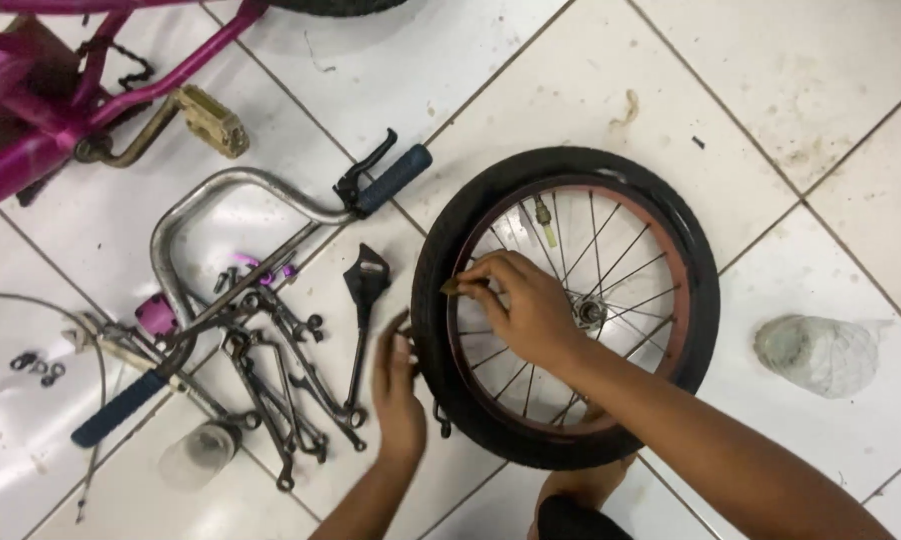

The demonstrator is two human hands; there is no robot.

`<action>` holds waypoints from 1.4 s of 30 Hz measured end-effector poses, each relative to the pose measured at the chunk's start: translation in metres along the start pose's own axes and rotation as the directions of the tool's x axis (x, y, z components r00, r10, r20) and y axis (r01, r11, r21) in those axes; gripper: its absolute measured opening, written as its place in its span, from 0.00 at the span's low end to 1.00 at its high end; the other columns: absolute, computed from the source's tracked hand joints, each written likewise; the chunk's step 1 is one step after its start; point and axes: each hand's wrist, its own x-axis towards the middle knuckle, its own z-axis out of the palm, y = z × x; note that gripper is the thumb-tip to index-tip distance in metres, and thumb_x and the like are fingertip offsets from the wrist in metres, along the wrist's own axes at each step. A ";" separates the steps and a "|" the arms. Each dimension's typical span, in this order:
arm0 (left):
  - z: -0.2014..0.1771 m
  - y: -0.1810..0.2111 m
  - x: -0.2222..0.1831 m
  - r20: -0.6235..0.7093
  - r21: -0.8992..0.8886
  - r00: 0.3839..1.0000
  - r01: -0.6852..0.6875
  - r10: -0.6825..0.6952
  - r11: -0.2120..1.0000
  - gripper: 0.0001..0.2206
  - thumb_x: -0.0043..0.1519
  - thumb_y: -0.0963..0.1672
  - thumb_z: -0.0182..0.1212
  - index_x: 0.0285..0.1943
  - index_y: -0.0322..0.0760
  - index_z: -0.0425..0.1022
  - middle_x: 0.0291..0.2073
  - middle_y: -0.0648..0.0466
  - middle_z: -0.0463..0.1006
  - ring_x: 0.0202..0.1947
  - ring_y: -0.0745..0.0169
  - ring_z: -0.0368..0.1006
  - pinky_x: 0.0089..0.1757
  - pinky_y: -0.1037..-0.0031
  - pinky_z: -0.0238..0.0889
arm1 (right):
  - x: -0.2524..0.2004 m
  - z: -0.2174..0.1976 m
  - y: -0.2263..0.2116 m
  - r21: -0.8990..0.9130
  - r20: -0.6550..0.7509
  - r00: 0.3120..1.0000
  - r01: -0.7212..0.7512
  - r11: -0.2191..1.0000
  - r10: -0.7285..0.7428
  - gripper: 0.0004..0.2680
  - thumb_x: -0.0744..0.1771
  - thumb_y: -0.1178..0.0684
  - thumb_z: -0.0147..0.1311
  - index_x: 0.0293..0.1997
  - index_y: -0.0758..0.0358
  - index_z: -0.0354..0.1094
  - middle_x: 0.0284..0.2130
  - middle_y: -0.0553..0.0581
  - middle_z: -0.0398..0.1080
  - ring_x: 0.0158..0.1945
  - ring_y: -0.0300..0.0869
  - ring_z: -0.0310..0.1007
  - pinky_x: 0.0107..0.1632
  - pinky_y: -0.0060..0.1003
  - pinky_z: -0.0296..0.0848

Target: Cleaning a bicycle wheel rim and spokes with a cloth and handling handlebar components on the floor.

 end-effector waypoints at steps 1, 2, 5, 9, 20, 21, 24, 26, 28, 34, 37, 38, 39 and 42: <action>-0.008 -0.023 -0.030 0.002 0.095 0.998 -0.055 0.055 0.994 0.32 0.68 0.51 0.50 0.79 0.33 0.49 0.66 0.30 0.62 0.68 0.34 0.57 0.63 0.47 0.53 | -0.004 0.002 0.001 0.033 0.007 0.999 -0.032 0.999 0.032 0.04 0.67 0.61 0.58 0.43 0.60 0.72 0.36 0.54 0.76 0.38 0.48 0.77 0.38 0.40 0.77; -0.007 -0.025 -0.051 -0.025 0.098 0.999 -0.038 0.041 0.994 0.32 0.68 0.51 0.50 0.79 0.33 0.49 0.66 0.30 0.62 0.68 0.34 0.57 0.63 0.47 0.53 | -0.011 0.004 -0.004 0.051 0.032 0.999 -0.038 0.998 0.037 0.04 0.67 0.61 0.58 0.43 0.60 0.72 0.36 0.54 0.76 0.38 0.48 0.77 0.38 0.40 0.77; 0.006 -0.018 -0.055 0.137 0.225 0.986 -0.120 0.091 0.967 0.40 0.68 0.46 0.51 0.81 0.34 0.24 0.75 0.28 0.42 0.75 0.29 0.38 0.67 0.43 0.39 | 0.005 0.002 -0.004 -0.035 -0.033 0.998 -0.060 0.998 0.059 0.03 0.68 0.58 0.57 0.44 0.56 0.73 0.37 0.51 0.76 0.34 0.43 0.73 0.35 0.37 0.74; 0.009 -0.011 -0.038 0.121 0.131 0.991 -0.064 0.048 0.989 0.37 0.70 0.45 0.48 0.81 0.38 0.25 0.76 0.34 0.41 0.76 0.37 0.37 0.68 0.46 0.36 | -0.016 0.010 -0.011 -0.070 0.064 0.997 0.048 0.996 -0.044 0.03 0.68 0.61 0.54 0.40 0.59 0.72 0.34 0.54 0.76 0.41 0.47 0.78 0.38 0.38 0.78; 0.006 0.043 0.043 0.364 0.294 0.927 -0.207 0.091 0.933 0.33 0.71 0.51 0.46 0.82 0.38 0.38 0.76 0.35 0.51 0.76 0.38 0.46 0.68 0.46 0.42 | 0.013 0.001 -0.006 -0.196 -0.035 0.999 0.016 0.980 -0.023 0.04 0.68 0.62 0.55 0.44 0.60 0.70 0.34 0.54 0.73 0.44 0.49 0.76 0.40 0.42 0.77; 0.007 0.045 0.046 0.388 0.301 0.917 -0.216 0.088 0.929 0.32 0.71 0.50 0.44 0.82 0.38 0.39 0.76 0.35 0.51 0.76 0.37 0.46 0.68 0.47 0.42 | 0.001 0.007 -0.007 -0.170 0.045 0.998 0.046 0.984 -0.039 0.03 0.68 0.61 0.52 0.43 0.60 0.70 0.34 0.55 0.73 0.43 0.50 0.76 0.40 0.42 0.78; 0.002 0.044 0.055 0.427 0.323 0.902 -0.218 0.064 0.921 0.31 0.71 0.50 0.43 0.82 0.38 0.41 0.76 0.35 0.51 0.76 0.37 0.46 0.68 0.48 0.42 | -0.022 0.008 -0.030 -0.041 0.208 0.978 0.021 0.999 -0.012 0.02 0.67 0.60 0.52 0.40 0.62 0.70 0.31 0.57 0.73 0.41 0.53 0.76 0.39 0.45 0.78; 0.004 0.048 0.065 0.447 0.332 0.893 -0.224 0.056 0.916 0.32 0.71 0.52 0.44 0.82 0.39 0.42 0.76 0.35 0.51 0.76 0.36 0.46 0.69 0.48 0.42 | -0.016 0.003 -0.031 0.047 0.286 0.958 -0.032 0.998 0.018 0.01 0.66 0.60 0.54 0.37 0.63 0.71 0.29 0.59 0.74 0.39 0.55 0.76 0.38 0.48 0.78; 0.007 0.048 0.058 0.390 0.223 0.918 -0.171 0.073 0.960 0.39 0.66 0.61 0.42 0.80 0.36 0.47 0.76 0.30 0.48 0.76 0.29 0.41 0.69 0.46 0.39 | -0.015 -0.003 -0.018 -0.066 0.058 0.998 0.025 0.998 -0.021 0.04 0.67 0.58 0.55 0.44 0.57 0.71 0.34 0.53 0.74 0.44 0.49 0.76 0.43 0.43 0.78; -0.009 0.010 0.001 0.290 -0.137 0.954 0.123 -0.079 0.983 0.29 0.69 0.52 0.36 0.78 0.33 0.53 0.71 0.46 0.64 0.68 0.57 0.60 0.63 0.68 0.50 | -0.027 0.021 -0.019 -0.181 0.064 0.989 0.142 0.973 -0.133 0.06 0.65 0.62 0.54 0.43 0.62 0.64 0.39 0.54 0.68 0.40 0.45 0.68 0.35 0.38 0.69; 0.007 0.010 0.006 0.099 -0.010 0.989 0.115 -0.113 0.993 0.32 0.70 0.56 0.27 0.81 0.41 0.47 0.76 0.42 0.56 0.74 0.45 0.53 0.68 0.54 0.45 | -0.050 0.026 -0.044 -0.173 0.205 0.972 0.152 0.973 -0.116 0.03 0.68 0.62 0.48 0.39 0.64 0.69 0.29 0.56 0.69 0.37 0.46 0.70 0.34 0.37 0.72; -0.003 0.006 0.002 0.087 -0.012 0.990 0.116 -0.115 0.993 0.32 0.70 0.56 0.27 0.81 0.41 0.47 0.76 0.42 0.56 0.74 0.45 0.53 0.68 0.54 0.45 | -0.056 0.026 -0.051 -0.164 0.213 0.970 0.156 0.974 -0.120 0.03 0.68 0.62 0.48 0.39 0.64 0.69 0.29 0.56 0.69 0.37 0.46 0.70 0.34 0.37 0.72; -0.006 0.003 0.009 0.048 0.002 0.986 0.159 -0.159 0.987 0.32 0.69 0.58 0.26 0.81 0.45 0.48 0.76 0.45 0.55 0.74 0.47 0.53 0.69 0.55 0.43 | -0.056 0.023 -0.051 -0.103 0.236 0.967 0.123 0.987 -0.095 0.03 0.69 0.59 0.50 0.38 0.63 0.69 0.29 0.55 0.69 0.38 0.46 0.70 0.35 0.37 0.73; -0.001 0.000 0.038 0.071 -0.042 0.981 0.182 -0.178 0.982 0.33 0.69 0.59 0.25 0.80 0.45 0.51 0.75 0.43 0.57 0.74 0.46 0.54 0.70 0.55 0.42 | -0.032 0.012 -0.034 -0.086 0.112 0.992 0.060 0.994 -0.050 0.02 0.69 0.57 0.51 0.39 0.60 0.68 0.31 0.54 0.70 0.38 0.49 0.72 0.34 0.40 0.75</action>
